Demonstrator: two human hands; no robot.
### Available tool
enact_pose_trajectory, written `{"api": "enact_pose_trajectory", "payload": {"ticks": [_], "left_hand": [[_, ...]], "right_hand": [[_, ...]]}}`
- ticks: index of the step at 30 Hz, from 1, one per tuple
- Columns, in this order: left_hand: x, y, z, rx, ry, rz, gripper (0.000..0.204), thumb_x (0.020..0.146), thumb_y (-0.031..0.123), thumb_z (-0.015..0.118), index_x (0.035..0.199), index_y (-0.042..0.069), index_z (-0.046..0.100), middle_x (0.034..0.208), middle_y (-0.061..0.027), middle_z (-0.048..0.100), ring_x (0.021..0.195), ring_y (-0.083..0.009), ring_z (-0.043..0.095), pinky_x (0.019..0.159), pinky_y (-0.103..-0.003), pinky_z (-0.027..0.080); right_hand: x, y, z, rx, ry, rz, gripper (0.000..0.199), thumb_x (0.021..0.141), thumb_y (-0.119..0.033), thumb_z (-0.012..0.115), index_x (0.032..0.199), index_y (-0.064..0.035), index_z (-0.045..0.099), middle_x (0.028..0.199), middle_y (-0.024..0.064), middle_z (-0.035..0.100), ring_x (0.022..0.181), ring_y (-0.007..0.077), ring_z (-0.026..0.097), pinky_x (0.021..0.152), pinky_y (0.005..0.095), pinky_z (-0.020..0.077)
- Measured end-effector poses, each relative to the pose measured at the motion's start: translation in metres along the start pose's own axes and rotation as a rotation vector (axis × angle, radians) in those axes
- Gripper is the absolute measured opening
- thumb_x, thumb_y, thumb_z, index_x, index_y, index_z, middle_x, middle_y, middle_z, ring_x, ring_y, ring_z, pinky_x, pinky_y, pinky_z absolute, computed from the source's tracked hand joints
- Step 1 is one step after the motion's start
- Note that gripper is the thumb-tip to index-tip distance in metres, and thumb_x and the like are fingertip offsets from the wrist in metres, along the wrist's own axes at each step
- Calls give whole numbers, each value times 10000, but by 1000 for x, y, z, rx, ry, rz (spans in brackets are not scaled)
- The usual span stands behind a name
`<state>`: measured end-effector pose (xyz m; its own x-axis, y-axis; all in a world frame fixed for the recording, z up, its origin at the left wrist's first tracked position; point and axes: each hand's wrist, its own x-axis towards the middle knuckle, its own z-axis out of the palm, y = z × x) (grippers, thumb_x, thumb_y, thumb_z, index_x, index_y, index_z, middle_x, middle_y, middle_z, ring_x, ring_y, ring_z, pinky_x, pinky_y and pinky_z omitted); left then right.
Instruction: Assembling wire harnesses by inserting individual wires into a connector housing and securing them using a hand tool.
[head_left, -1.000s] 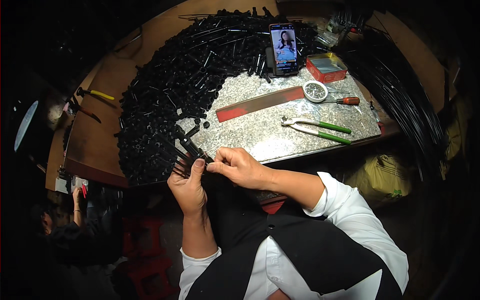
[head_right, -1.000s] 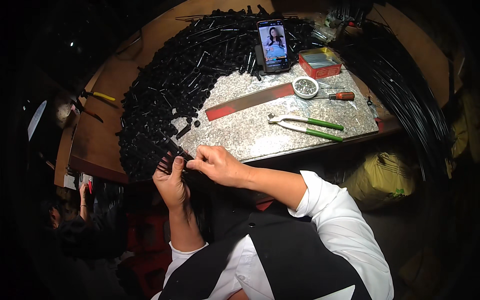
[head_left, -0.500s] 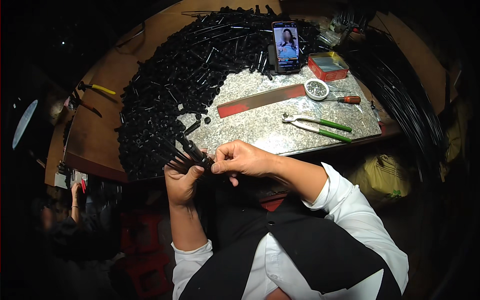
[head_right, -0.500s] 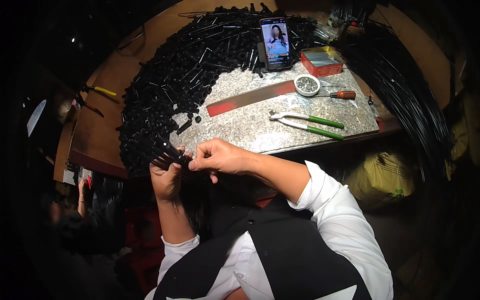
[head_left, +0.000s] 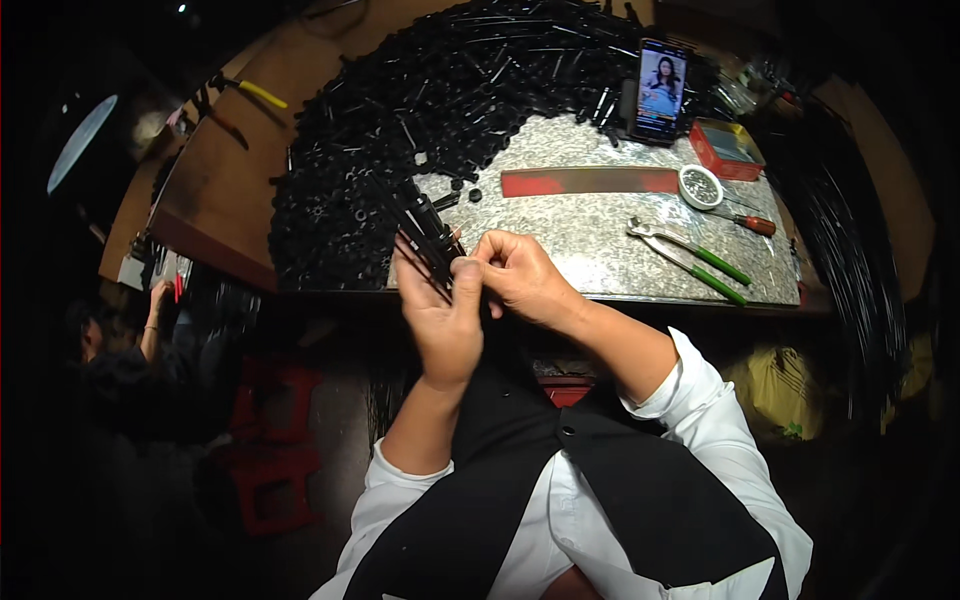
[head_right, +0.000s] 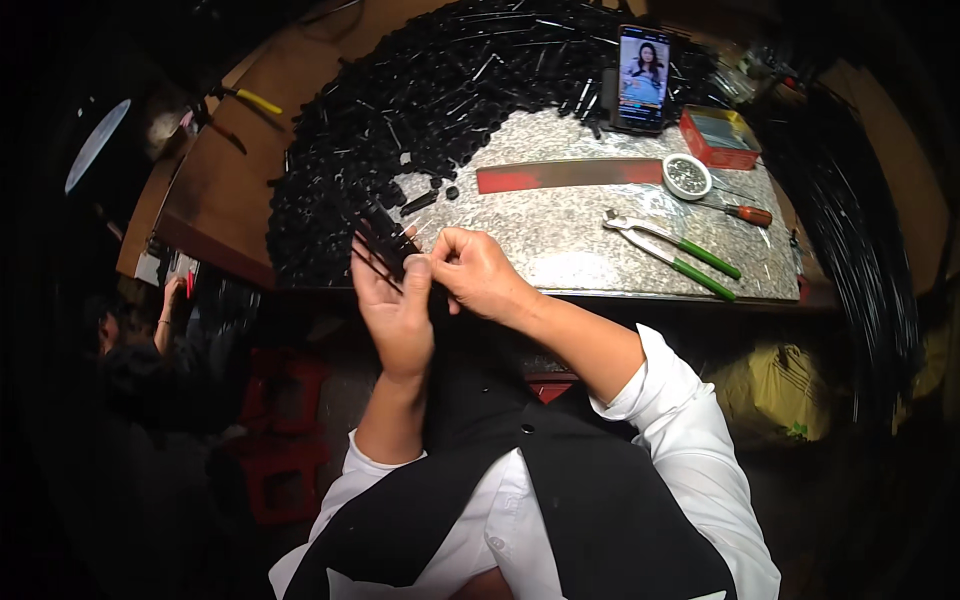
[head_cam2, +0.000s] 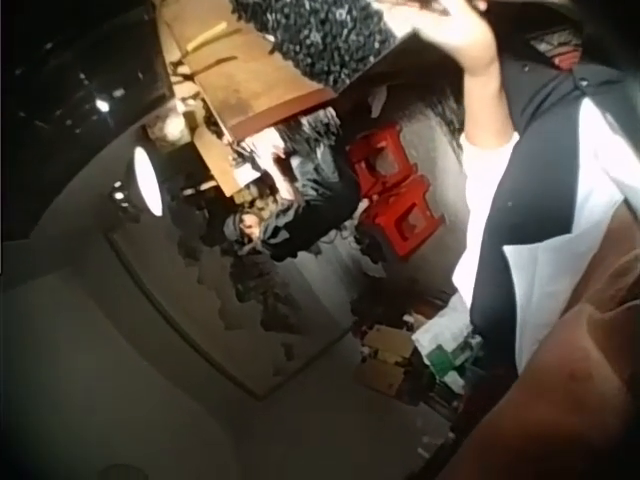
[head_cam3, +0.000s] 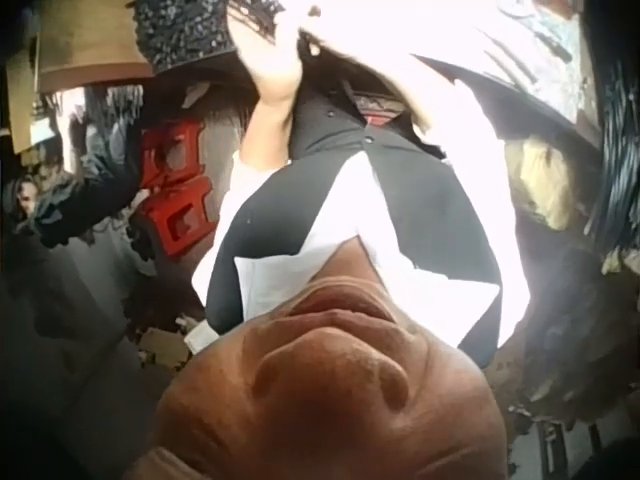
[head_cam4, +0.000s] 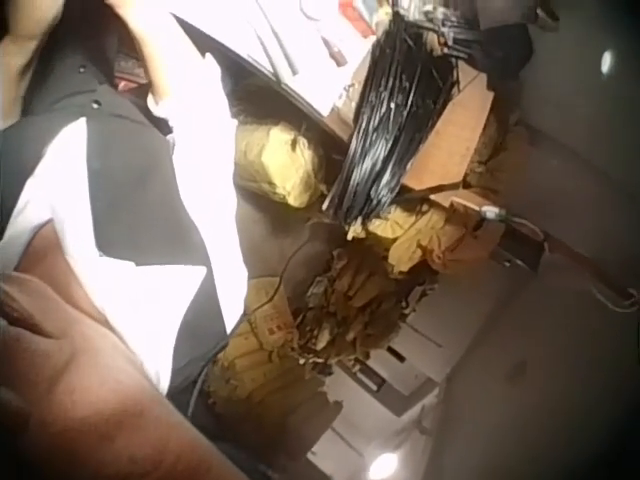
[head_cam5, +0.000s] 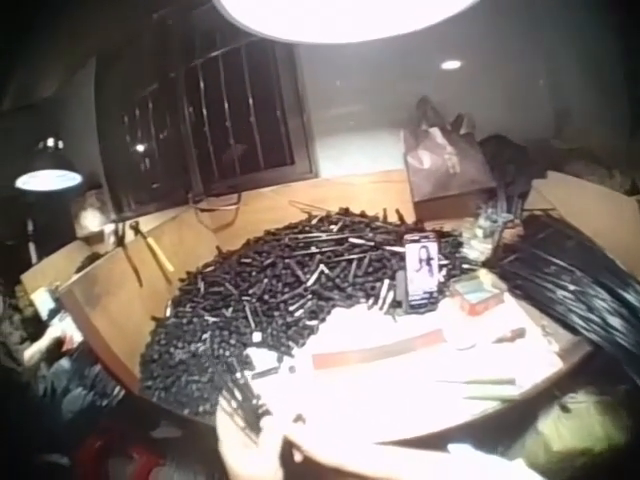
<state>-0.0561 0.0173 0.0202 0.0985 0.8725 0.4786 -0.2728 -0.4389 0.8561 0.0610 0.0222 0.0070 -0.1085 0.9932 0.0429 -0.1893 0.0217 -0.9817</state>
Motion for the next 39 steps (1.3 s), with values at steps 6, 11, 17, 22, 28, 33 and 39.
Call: {"api": "enact_pose_trajectory", "payload": {"ticks": [6,11,17,22,28,33,39], "left_hand": [[0,-12,-9,375,104,117,636,857,51,577,1356,-123,221,1121,-161,524,955,-212,549,855,-317,444],[7,-5,-27,404,37,-74,379,879,17,539,1214,-35,369,1009,-69,509,882,-108,513,780,-238,443],[14,17,-26,296,43,-253,305,887,15,528,1160,-24,397,948,-47,503,843,-84,493,748,-227,426],[16,4,-41,404,-67,-63,292,892,35,533,1136,-54,400,940,-87,521,832,-123,504,749,-265,428],[16,5,-41,299,-101,-118,252,873,40,567,1070,-41,432,879,-71,528,785,-118,504,713,-272,436],[17,2,-49,263,-150,-112,201,859,34,587,1017,-15,471,856,-33,520,765,-82,482,684,-247,429],[14,5,-44,193,-103,-90,124,836,9,596,904,18,493,802,0,496,710,-55,450,640,-217,400]], "right_hand": [[9,18,21,16,109,-214,301,849,-173,677,672,-32,479,537,48,548,421,86,502,366,243,374],[3,5,30,-136,95,-181,219,886,-97,601,724,-3,487,705,80,589,573,93,558,488,236,443],[-8,0,30,-191,93,-329,228,873,-99,605,722,34,498,669,91,539,532,130,566,447,260,435],[-6,-3,17,-319,20,-104,157,895,-123,605,799,-12,551,766,15,593,676,42,501,591,225,425],[0,12,9,-92,-61,-73,148,880,-132,639,814,-26,559,757,-14,580,703,32,486,617,197,408],[-4,5,10,-102,-77,-9,160,871,-135,653,793,-41,550,726,-39,541,665,19,443,584,193,374],[-9,-5,14,-37,-101,29,157,864,-121,659,794,-48,539,735,-36,541,672,23,464,595,191,388]]}}
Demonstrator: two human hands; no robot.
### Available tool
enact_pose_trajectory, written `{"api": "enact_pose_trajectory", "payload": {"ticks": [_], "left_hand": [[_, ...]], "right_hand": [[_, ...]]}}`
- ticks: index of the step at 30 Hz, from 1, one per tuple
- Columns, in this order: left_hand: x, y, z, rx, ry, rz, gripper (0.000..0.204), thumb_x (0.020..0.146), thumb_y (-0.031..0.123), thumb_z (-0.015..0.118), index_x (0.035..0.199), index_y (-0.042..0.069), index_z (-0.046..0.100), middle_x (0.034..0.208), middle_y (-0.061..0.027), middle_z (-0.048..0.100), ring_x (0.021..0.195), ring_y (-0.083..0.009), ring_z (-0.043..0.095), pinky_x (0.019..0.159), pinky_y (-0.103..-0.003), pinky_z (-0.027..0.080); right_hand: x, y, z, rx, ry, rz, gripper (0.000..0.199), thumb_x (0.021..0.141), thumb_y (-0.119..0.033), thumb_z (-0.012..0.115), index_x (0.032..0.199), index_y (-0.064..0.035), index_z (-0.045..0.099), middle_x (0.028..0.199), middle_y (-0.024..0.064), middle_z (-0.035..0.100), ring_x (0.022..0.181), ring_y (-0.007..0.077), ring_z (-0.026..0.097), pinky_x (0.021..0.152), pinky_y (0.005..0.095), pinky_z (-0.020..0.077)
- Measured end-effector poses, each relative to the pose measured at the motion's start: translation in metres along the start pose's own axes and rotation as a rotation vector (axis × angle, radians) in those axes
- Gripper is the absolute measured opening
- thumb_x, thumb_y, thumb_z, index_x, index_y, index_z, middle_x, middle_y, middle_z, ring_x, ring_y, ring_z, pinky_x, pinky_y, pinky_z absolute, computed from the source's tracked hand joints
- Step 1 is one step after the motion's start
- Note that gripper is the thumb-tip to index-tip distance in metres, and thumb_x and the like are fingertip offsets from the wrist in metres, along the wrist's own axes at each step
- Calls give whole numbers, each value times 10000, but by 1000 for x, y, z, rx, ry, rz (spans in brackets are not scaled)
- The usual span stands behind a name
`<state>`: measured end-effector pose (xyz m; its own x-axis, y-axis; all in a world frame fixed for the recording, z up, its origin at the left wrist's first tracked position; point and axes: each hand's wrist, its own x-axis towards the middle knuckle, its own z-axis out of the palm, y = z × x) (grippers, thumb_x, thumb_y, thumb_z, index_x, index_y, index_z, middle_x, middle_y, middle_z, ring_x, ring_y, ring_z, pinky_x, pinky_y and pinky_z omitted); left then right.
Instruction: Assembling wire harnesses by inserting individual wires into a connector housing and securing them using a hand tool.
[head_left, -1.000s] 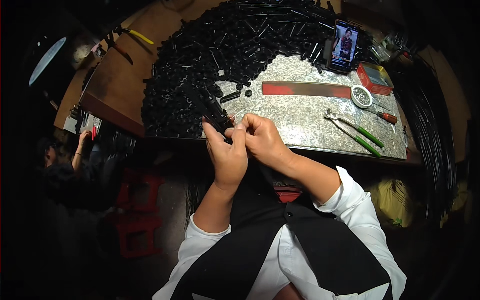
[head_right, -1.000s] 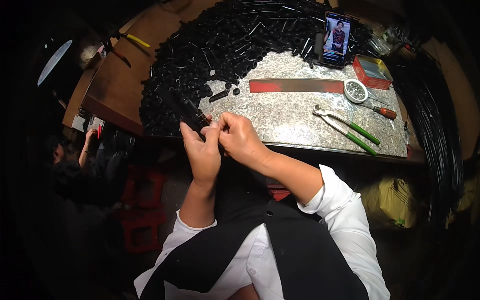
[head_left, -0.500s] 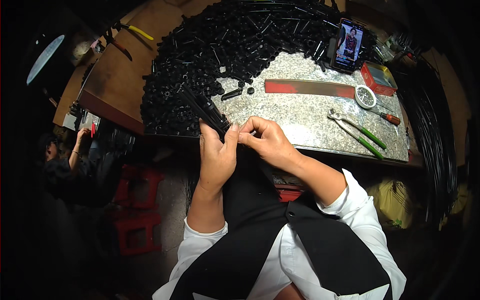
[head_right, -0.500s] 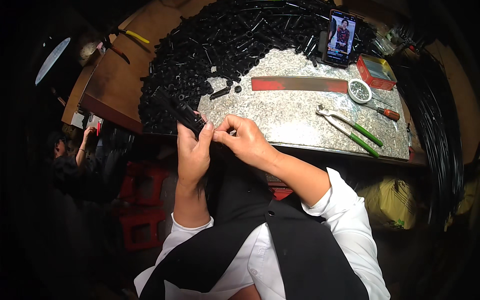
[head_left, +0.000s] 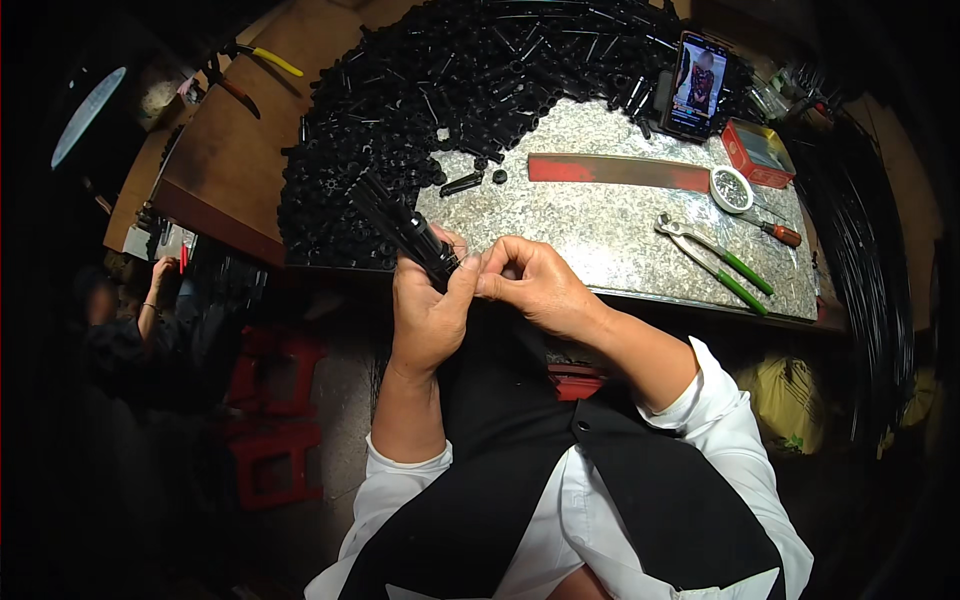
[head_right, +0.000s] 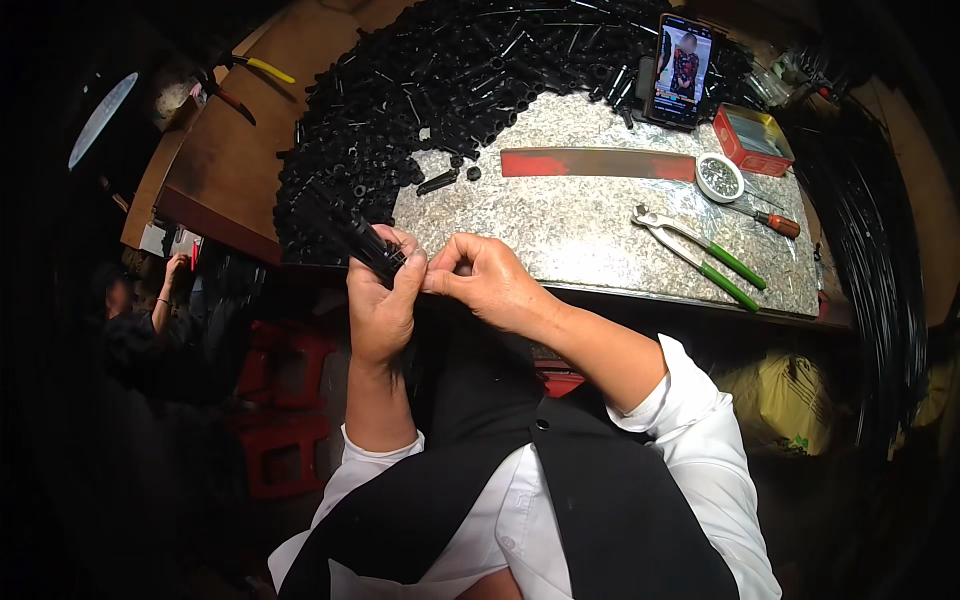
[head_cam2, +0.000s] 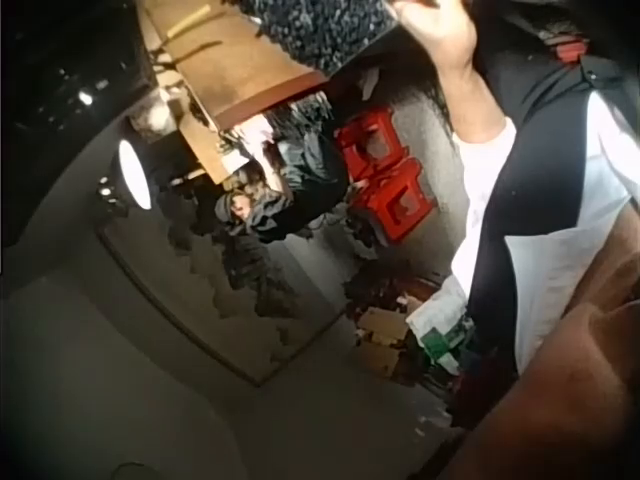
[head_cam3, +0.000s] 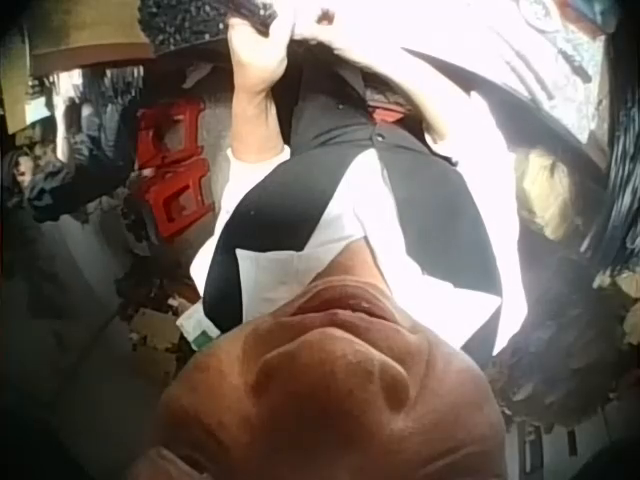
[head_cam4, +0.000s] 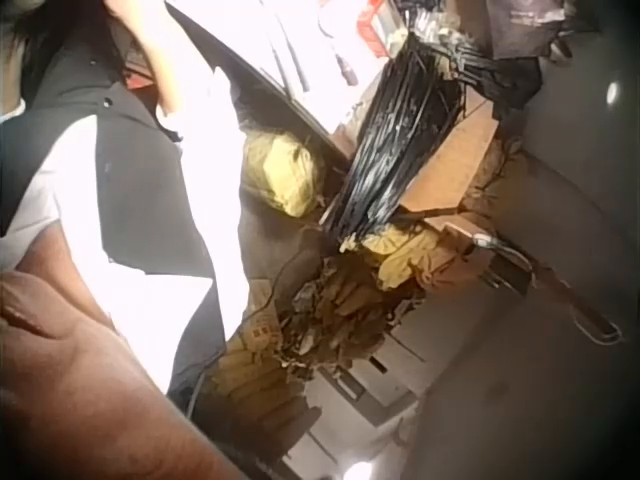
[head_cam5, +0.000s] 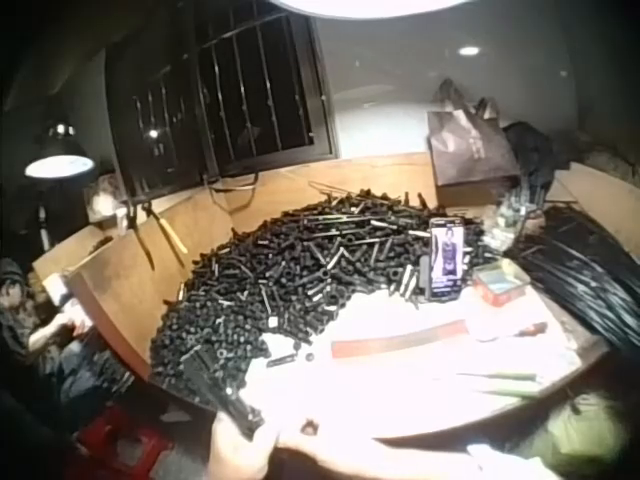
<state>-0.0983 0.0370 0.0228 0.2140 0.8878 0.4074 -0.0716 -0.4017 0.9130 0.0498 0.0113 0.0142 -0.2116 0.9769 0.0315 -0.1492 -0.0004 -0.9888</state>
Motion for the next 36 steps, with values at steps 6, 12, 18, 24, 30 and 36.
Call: {"api": "enact_pose_trajectory", "payload": {"ticks": [6,12,18,24,30,36], "left_hand": [[-3,-3,-2,-78,-59,-4,130,828,-21,586,905,25,491,798,12,487,701,-43,434,632,-206,387],[-5,-6,-2,-11,-41,56,138,832,-16,581,934,14,493,821,-7,501,723,-58,458,651,-222,405],[-5,-5,5,23,-69,74,127,841,1,577,941,7,499,831,-11,502,730,-68,469,664,-227,409],[-12,2,11,-140,45,-10,189,834,-15,608,1005,14,534,917,-17,516,778,-65,495,707,-213,418],[-1,-1,21,-351,-18,-10,152,824,27,660,935,-10,564,969,-110,563,704,-130,553,642,-251,468],[-13,-10,29,-495,-107,-64,176,861,18,607,954,35,458,715,-95,534,580,-162,534,533,-284,470]], "right_hand": [[3,15,-1,158,-3,-29,239,832,-101,695,938,-18,498,796,22,609,726,34,545,572,187,407],[-1,1,-2,42,-50,108,269,853,-57,656,1026,-18,453,975,30,544,793,26,547,691,179,450],[-6,6,-6,110,6,-58,362,848,-46,657,1128,-9,430,1016,38,497,857,47,558,746,193,468],[-28,-15,-12,-105,34,-190,407,812,-32,679,1141,-5,440,1125,106,472,954,151,585,816,271,498],[-90,-99,-21,-544,126,-979,264,760,70,623,1010,14,559,1009,185,574,912,277,594,766,332,505],[-121,-146,15,-539,337,-1043,189,729,-188,691,729,-3,657,616,119,592,531,202,597,475,272,512]]}}
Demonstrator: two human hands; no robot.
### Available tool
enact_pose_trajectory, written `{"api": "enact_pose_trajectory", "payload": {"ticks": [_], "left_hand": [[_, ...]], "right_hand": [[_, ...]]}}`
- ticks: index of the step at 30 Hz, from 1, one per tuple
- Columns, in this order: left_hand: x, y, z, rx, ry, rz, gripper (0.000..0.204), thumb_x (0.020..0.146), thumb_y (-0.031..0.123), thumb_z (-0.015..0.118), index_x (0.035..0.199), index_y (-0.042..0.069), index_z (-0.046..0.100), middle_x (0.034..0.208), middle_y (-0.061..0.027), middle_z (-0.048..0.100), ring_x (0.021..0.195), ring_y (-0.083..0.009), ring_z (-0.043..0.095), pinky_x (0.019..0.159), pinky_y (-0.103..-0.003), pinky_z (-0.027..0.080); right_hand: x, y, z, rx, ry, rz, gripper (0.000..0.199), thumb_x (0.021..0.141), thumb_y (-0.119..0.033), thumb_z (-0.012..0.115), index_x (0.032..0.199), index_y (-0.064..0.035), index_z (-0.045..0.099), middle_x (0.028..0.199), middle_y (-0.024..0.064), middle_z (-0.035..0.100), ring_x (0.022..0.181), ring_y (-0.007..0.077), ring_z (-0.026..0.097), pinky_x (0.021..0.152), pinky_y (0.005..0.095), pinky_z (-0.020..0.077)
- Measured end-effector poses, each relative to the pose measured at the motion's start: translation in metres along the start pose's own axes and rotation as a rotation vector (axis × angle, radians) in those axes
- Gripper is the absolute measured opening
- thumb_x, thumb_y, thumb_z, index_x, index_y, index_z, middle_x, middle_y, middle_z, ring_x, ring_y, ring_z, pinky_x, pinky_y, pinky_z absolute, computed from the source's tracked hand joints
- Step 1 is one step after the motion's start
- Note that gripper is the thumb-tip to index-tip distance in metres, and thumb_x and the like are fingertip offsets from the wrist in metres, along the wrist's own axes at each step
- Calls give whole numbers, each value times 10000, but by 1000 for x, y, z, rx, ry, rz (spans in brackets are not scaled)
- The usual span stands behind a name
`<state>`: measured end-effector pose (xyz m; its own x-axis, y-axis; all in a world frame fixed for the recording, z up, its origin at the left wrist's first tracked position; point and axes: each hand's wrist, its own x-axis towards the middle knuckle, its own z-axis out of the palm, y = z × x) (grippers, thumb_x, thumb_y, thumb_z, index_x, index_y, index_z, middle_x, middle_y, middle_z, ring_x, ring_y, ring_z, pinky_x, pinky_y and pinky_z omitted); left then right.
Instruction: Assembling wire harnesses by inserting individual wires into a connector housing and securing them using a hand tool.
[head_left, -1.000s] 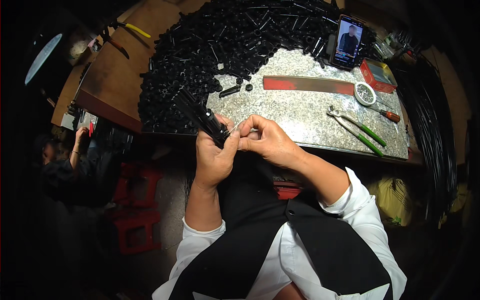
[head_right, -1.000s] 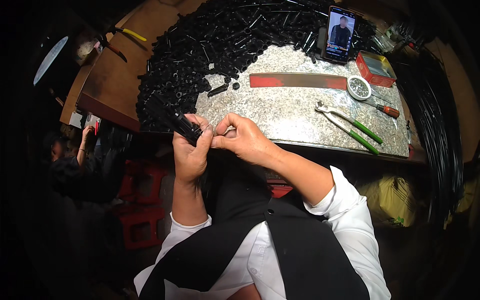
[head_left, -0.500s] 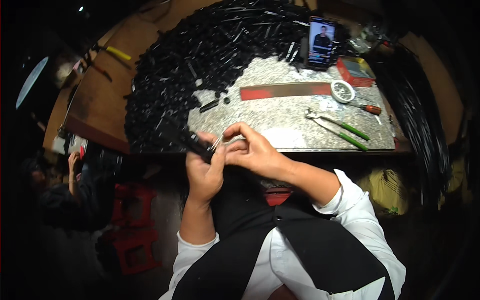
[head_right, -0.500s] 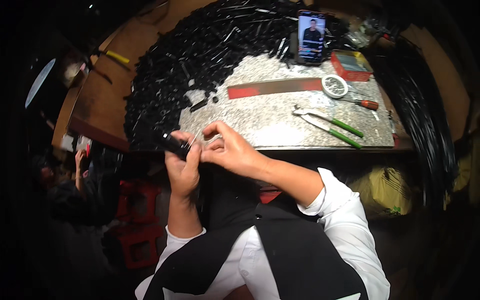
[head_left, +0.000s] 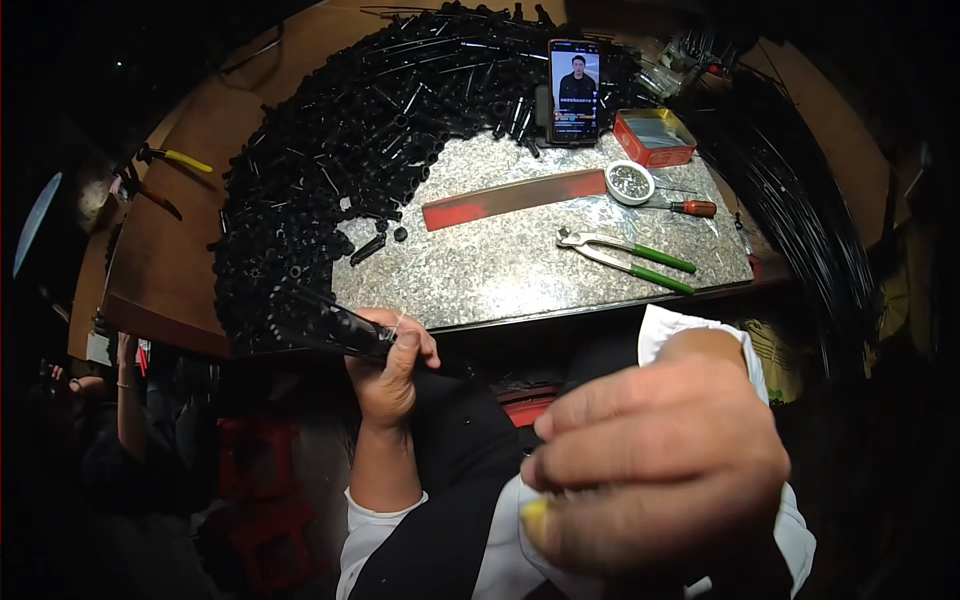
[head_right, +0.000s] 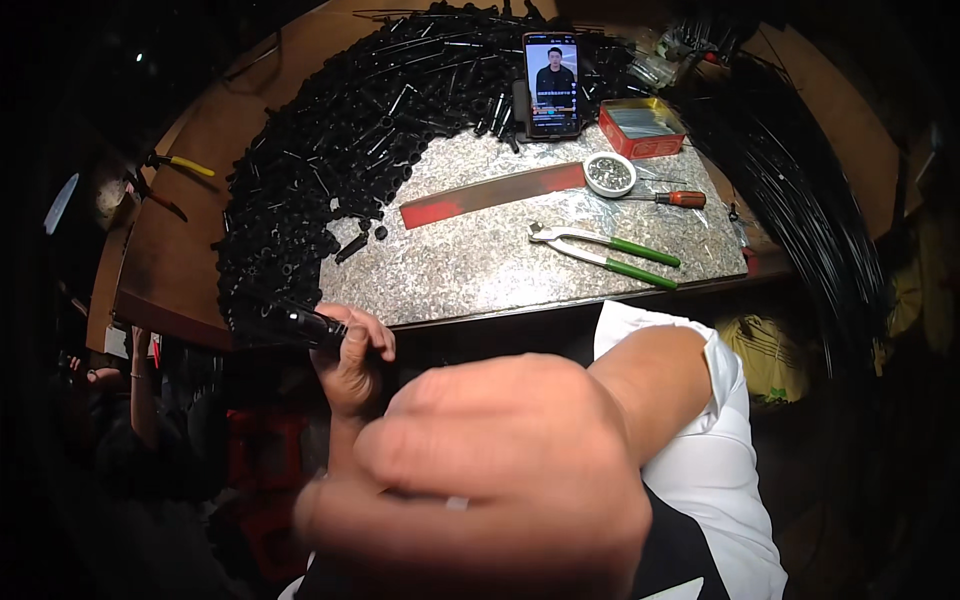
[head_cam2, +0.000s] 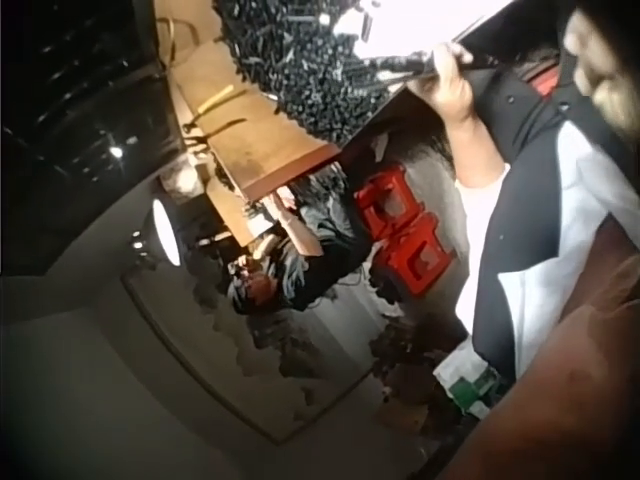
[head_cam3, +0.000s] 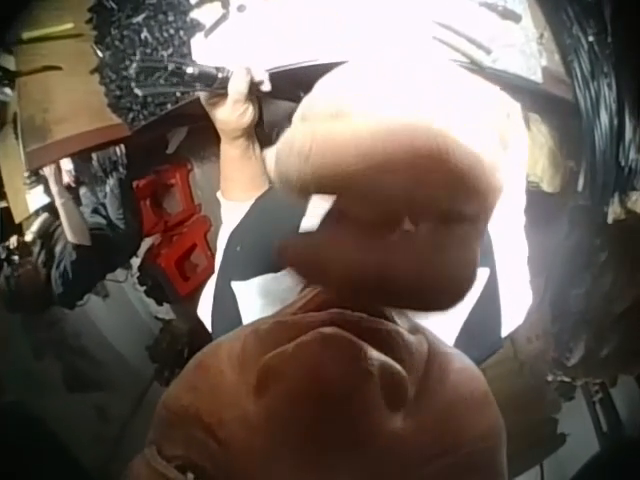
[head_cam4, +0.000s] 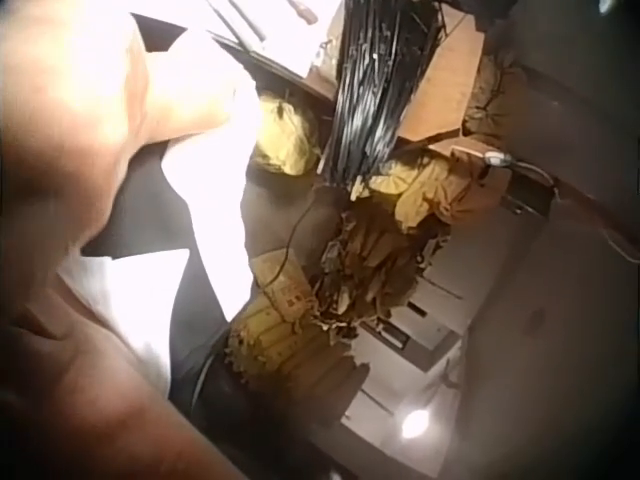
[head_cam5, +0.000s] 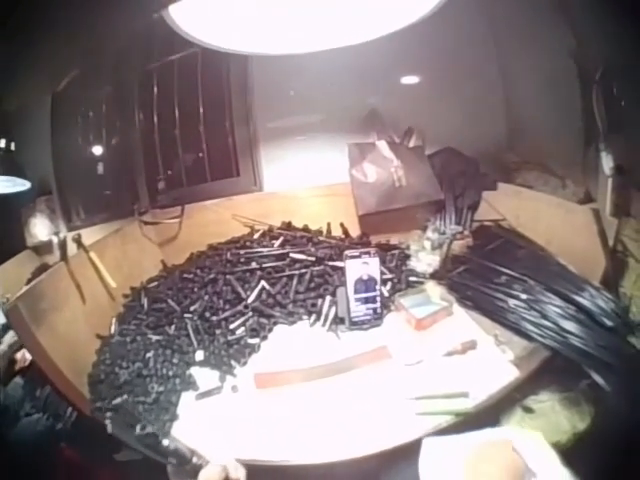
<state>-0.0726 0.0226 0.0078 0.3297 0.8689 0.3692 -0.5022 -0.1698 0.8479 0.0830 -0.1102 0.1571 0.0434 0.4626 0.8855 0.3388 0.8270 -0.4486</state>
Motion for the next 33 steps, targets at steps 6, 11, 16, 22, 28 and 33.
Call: {"api": "enact_pose_trajectory", "payload": {"ticks": [6,11,16,22,28,33], "left_hand": [[-1,-5,14,-25,-36,-13,148,873,1,587,942,35,460,685,-55,507,493,-114,461,446,-238,392],[2,0,-6,27,-16,67,116,907,69,560,937,26,456,661,-55,470,474,-111,419,455,-244,381],[9,-1,-5,3,1,76,95,900,32,542,940,32,456,805,-100,506,656,-160,526,531,-260,458],[11,-3,19,9,-90,119,132,862,-3,583,903,31,463,1028,-162,524,963,-254,569,896,-432,486],[-3,2,15,30,-139,-91,131,884,0,573,858,51,455,698,-63,533,568,-137,525,522,-264,443],[-3,-3,8,-96,-135,-73,144,863,-21,590,861,51,466,657,-30,497,477,-87,439,442,-229,378]], "right_hand": [[12,-19,3,-71,-97,173,82,608,-101,659,656,-56,609,568,45,497,447,127,459,391,249,357],[-29,73,-47,-602,-627,-2,292,734,-122,641,1006,-27,588,903,123,605,697,248,615,555,322,504],[-92,129,-135,-1174,-727,416,258,815,-180,651,956,-13,514,857,151,533,795,329,560,687,399,472],[-121,131,-150,-1157,-802,553,260,800,-194,665,885,-6,507,869,167,530,812,344,545,706,424,450],[-125,140,-141,-1156,-773,456,209,816,-154,640,867,-7,501,853,166,516,816,345,540,714,418,443],[-127,138,-119,-790,-415,569,213,838,-119,630,847,0,454,881,177,527,777,347,543,671,397,439]]}}
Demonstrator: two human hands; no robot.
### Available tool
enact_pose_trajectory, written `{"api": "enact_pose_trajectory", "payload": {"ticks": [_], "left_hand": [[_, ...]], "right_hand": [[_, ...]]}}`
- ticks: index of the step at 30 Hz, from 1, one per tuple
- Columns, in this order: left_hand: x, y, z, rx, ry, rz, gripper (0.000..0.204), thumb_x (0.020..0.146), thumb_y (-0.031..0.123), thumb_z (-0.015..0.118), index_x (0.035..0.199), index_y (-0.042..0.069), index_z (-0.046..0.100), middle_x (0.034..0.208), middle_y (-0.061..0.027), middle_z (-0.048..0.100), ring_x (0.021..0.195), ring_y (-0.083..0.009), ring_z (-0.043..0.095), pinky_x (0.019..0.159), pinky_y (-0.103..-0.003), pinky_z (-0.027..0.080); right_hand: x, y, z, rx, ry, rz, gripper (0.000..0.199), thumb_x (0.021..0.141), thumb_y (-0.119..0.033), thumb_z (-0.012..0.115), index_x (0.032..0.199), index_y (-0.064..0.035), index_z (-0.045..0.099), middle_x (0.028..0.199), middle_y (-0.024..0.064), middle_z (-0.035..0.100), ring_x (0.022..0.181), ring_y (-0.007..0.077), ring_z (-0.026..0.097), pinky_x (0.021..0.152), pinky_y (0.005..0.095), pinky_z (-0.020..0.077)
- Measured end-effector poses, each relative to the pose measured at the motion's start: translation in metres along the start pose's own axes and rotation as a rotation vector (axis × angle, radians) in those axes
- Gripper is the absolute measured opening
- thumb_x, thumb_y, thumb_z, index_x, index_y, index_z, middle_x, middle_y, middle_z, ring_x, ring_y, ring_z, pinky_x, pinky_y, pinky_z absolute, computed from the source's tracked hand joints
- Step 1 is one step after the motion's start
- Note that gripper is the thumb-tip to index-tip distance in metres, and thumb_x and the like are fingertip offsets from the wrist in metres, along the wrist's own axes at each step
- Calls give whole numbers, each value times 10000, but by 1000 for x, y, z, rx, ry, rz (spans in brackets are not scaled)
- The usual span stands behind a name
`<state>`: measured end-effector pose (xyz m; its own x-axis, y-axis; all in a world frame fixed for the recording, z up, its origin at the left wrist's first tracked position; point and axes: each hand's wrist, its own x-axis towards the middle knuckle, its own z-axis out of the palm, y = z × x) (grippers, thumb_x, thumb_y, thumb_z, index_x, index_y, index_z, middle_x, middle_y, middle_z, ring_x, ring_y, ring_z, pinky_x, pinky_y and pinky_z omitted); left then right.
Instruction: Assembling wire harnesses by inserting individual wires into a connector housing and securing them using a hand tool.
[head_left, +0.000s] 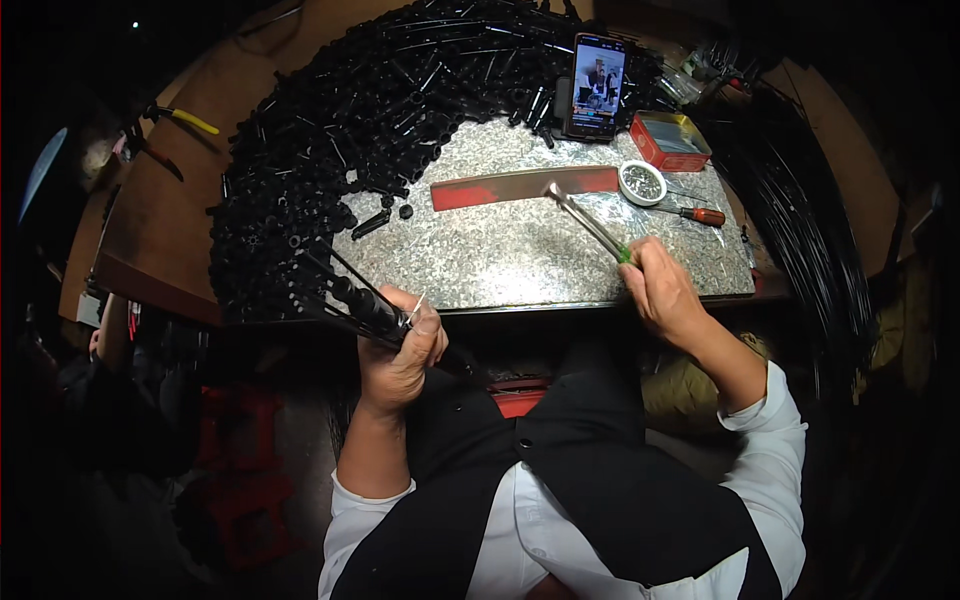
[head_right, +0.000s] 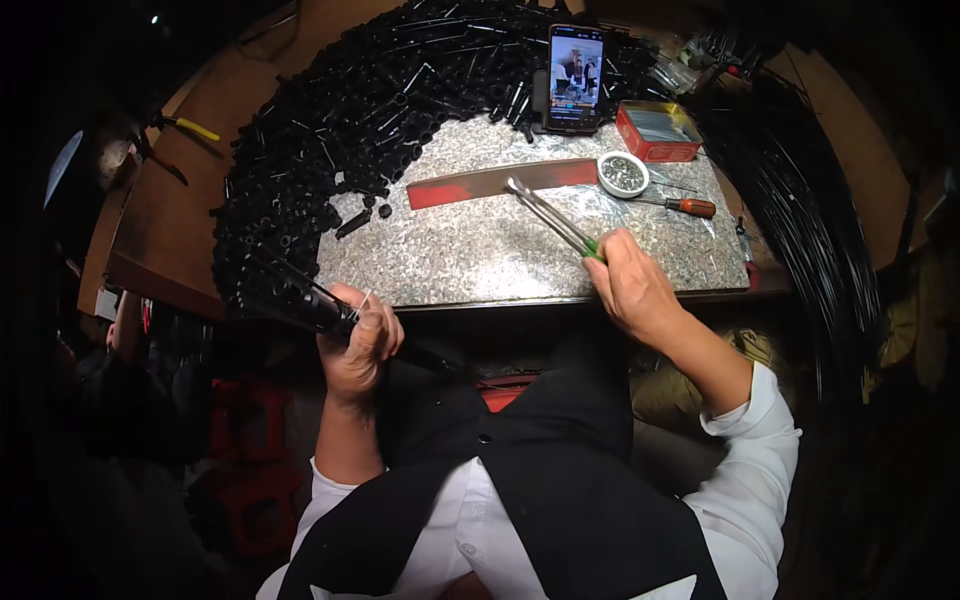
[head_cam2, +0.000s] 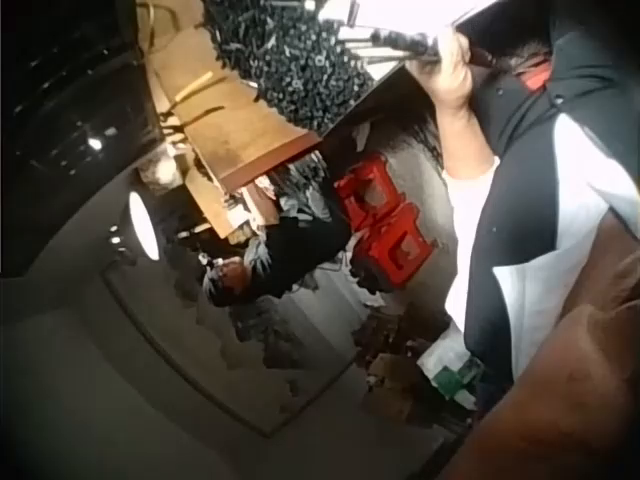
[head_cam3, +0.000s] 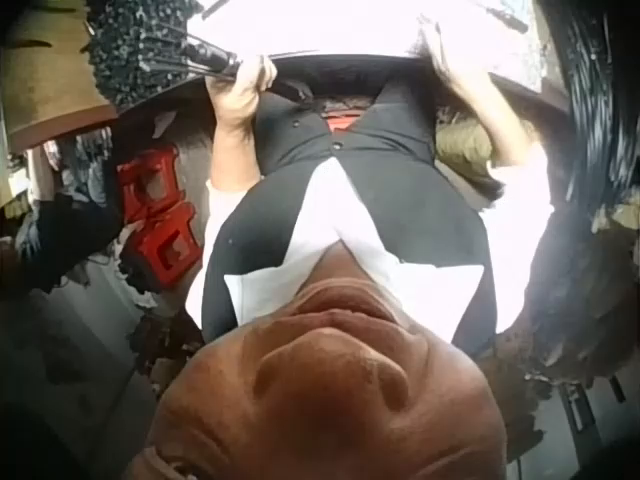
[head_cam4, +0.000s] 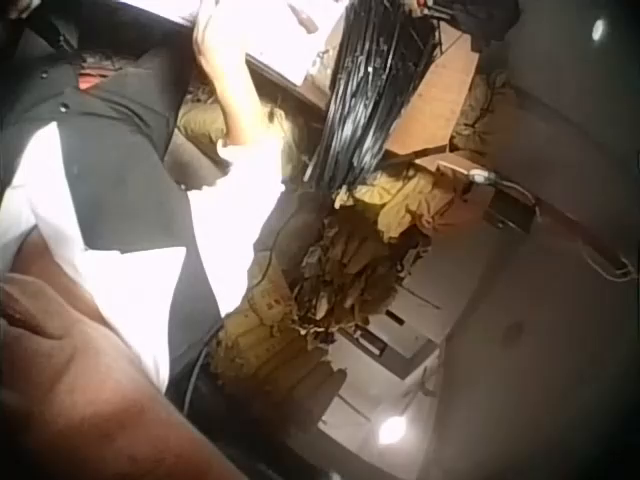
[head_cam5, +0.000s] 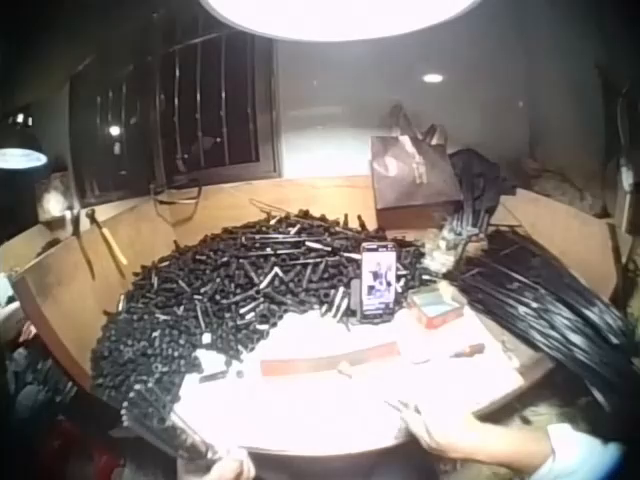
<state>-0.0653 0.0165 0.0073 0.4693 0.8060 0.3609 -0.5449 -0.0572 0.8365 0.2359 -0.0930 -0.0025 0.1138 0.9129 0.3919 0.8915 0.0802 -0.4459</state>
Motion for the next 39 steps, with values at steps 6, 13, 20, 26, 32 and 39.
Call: {"api": "enact_pose_trajectory", "payload": {"ticks": [6,13,20,26,32,39], "left_hand": [[-1,-9,-2,7,-2,-33,319,755,-87,688,833,68,421,666,19,437,536,-55,431,505,-199,384],[-1,-8,-7,56,-102,-45,716,557,407,857,924,50,357,524,69,349,444,-41,404,481,-178,334],[-7,-12,-11,61,-7,-100,819,530,361,877,1060,41,341,605,55,487,531,-35,474,516,-165,370],[-11,-16,-11,46,90,-191,774,541,285,899,1101,65,412,884,-8,565,735,-67,511,632,-185,403],[-11,-21,-19,134,63,-97,646,552,343,884,995,29,534,915,2,535,828,-81,499,697,-239,421],[-5,-17,-24,38,-80,-177,669,479,301,899,989,0,586,934,-21,585,856,-122,548,758,-238,430]], "right_hand": [[14,-50,-10,174,-150,-122,298,734,-71,726,766,-17,435,841,167,525,696,304,528,615,362,432],[33,-86,-18,-278,168,-444,350,667,-122,763,897,-30,517,1147,148,509,1083,331,509,907,482,391],[38,-95,-10,-629,303,-576,278,792,-231,672,959,-23,596,1310,134,450,1283,323,398,1095,601,185],[34,-100,-7,-496,111,-537,295,736,-118,642,996,5,580,1255,162,475,1217,324,445,1075,550,245],[25,-100,-12,-299,-103,-542,170,697,-32,604,833,6,509,910,158,537,767,292,549,660,372,461],[12,-92,-11,238,-584,-345,147,852,-46,592,961,9,510,701,134,585,601,272,628,520,326,491]]}}
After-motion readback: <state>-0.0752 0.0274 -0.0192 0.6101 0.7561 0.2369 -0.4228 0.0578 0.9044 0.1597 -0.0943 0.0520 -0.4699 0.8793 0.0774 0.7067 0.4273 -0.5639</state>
